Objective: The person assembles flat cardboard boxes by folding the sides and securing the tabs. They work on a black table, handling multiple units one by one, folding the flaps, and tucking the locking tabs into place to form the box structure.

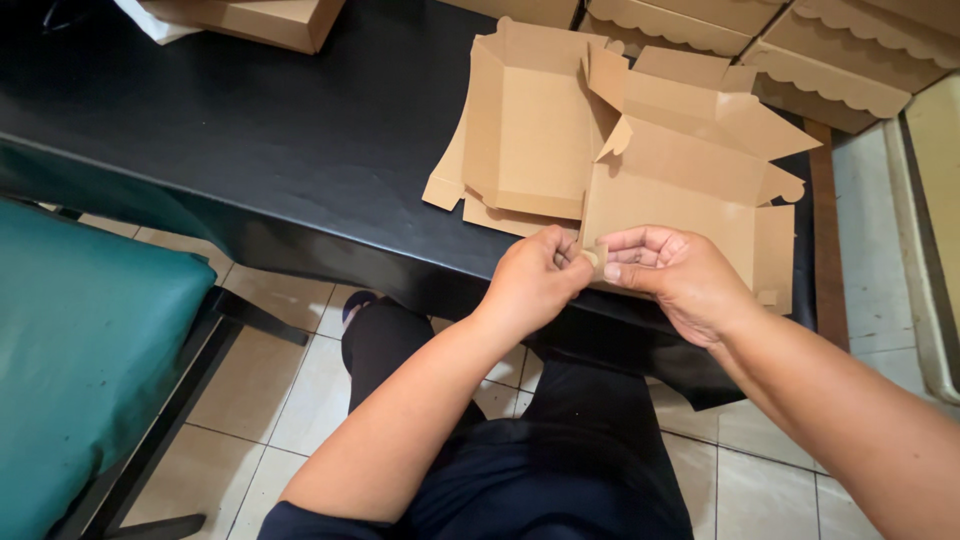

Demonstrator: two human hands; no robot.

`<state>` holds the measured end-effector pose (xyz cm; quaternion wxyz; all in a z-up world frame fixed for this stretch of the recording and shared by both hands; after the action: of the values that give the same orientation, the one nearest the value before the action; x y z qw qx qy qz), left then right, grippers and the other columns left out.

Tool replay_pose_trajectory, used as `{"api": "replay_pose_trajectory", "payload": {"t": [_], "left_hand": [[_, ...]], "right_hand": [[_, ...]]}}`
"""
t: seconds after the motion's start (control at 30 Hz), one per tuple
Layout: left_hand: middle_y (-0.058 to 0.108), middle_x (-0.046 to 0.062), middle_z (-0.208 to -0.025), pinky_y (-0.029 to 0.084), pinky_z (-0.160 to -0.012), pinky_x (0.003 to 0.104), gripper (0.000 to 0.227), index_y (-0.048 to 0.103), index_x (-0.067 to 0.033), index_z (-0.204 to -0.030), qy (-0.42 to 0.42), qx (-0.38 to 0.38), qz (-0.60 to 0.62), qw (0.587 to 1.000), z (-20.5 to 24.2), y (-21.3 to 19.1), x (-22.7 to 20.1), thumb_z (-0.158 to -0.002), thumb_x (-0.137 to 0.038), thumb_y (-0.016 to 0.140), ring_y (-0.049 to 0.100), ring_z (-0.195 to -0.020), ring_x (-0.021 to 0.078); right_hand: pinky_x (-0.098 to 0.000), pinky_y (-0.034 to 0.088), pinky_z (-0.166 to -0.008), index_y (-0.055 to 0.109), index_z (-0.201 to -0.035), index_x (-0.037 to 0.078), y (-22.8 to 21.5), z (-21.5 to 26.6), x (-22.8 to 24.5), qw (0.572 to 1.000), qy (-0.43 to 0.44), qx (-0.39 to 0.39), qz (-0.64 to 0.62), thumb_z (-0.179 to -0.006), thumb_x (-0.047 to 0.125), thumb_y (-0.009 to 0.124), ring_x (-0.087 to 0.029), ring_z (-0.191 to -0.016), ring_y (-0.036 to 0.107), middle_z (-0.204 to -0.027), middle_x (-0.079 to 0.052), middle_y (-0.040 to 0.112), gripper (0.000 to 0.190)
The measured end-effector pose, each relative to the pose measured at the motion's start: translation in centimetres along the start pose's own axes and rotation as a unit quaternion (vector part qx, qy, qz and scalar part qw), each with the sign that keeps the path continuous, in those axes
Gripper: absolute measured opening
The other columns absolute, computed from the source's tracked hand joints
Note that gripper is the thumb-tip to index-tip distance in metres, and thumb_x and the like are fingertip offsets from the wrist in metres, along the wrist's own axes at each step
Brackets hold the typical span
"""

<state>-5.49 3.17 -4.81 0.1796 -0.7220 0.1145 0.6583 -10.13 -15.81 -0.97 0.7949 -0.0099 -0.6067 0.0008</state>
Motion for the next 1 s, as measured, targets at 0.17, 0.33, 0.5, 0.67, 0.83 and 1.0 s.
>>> {"api": "replay_pose_trajectory", "payload": {"t": [0.17,0.33,0.5,0.67,0.83,1.0], "left_hand": [[0.065,0.003,-0.063,0.050,-0.053,0.025,0.020,0.064,-0.0017,-0.084,-0.013,0.023,0.026,0.999,0.1,0.1,-0.1,-0.085,-0.021,0.070,0.061,-0.056,0.0082],[0.066,0.002,-0.062,0.051,-0.053,0.025,0.020,0.064,-0.0023,-0.084,-0.035,0.051,0.048,0.997,0.2,-0.4,-0.4,-0.087,-0.022,0.068,0.062,-0.055,0.0082],[0.065,0.002,-0.062,0.050,-0.053,0.026,0.022,0.061,-0.0024,-0.083,-0.035,0.036,0.060,0.997,0.2,-0.4,-0.4,-0.087,-0.023,0.068,0.062,-0.055,0.0091],[0.062,0.003,-0.063,0.050,-0.057,0.028,0.020,0.063,-0.0038,-0.082,-0.008,-0.008,-0.026,1.000,0.8,0.0,-0.9,-0.084,-0.021,0.072,0.059,-0.058,0.0118],[0.063,0.005,-0.065,0.051,-0.060,0.030,0.022,0.061,-0.0036,-0.081,0.007,-0.015,-0.048,0.999,1.1,-0.1,-1.6,-0.081,-0.022,0.072,0.062,-0.059,0.0157],[0.063,0.006,-0.066,0.052,-0.061,0.032,0.023,0.061,-0.0039,-0.080,0.015,-0.006,-0.053,0.998,1.0,0.0,-1.6,-0.080,-0.024,0.072,0.063,-0.060,0.0181]], "right_hand": [[-0.0282,0.057,-0.086,0.066,-0.110,-0.002,0.1,-0.1,0.0,0.999,0.007,-0.029,0.013,-0.087,-0.001,0.072,-0.016,-0.091,0.071,-0.098,-0.010,0.073,0.023],[-0.0300,0.058,-0.080,0.068,-0.110,-0.003,-0.3,-0.3,0.1,0.999,0.031,-0.026,0.010,-0.090,0.001,0.072,-0.016,-0.085,0.070,-0.094,-0.010,0.073,0.021],[-0.0287,0.059,-0.082,0.069,-0.114,-0.004,0.2,0.0,0.9,0.999,0.029,-0.003,-0.029,-0.090,0.003,0.071,-0.015,-0.087,0.071,-0.097,-0.009,0.073,0.025],[-0.0308,0.061,-0.079,0.065,-0.117,-0.001,0.8,0.5,2.0,0.997,0.064,-0.036,0.001,-0.085,-0.002,0.070,-0.016,-0.083,0.073,-0.094,-0.010,0.074,0.033],[-0.0294,0.059,-0.071,0.062,-0.117,-0.001,0.7,0.3,1.8,0.997,0.042,-0.062,0.003,-0.083,-0.005,0.068,-0.015,-0.076,0.071,-0.089,-0.010,0.074,0.034],[-0.0272,0.057,-0.067,0.059,-0.115,0.001,0.5,0.3,1.3,0.995,0.039,-0.086,-0.004,-0.084,-0.003,0.068,-0.015,-0.072,0.068,-0.088,-0.010,0.073,0.032]]}}
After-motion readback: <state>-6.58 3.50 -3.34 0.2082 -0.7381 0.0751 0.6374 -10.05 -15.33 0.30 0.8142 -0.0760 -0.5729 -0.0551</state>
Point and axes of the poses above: each hand's wrist, its own z-axis away from the middle knuckle, its own y-axis out of the palm, x = y × z, the point moved 2 cm from there along -z, towards the middle knuckle
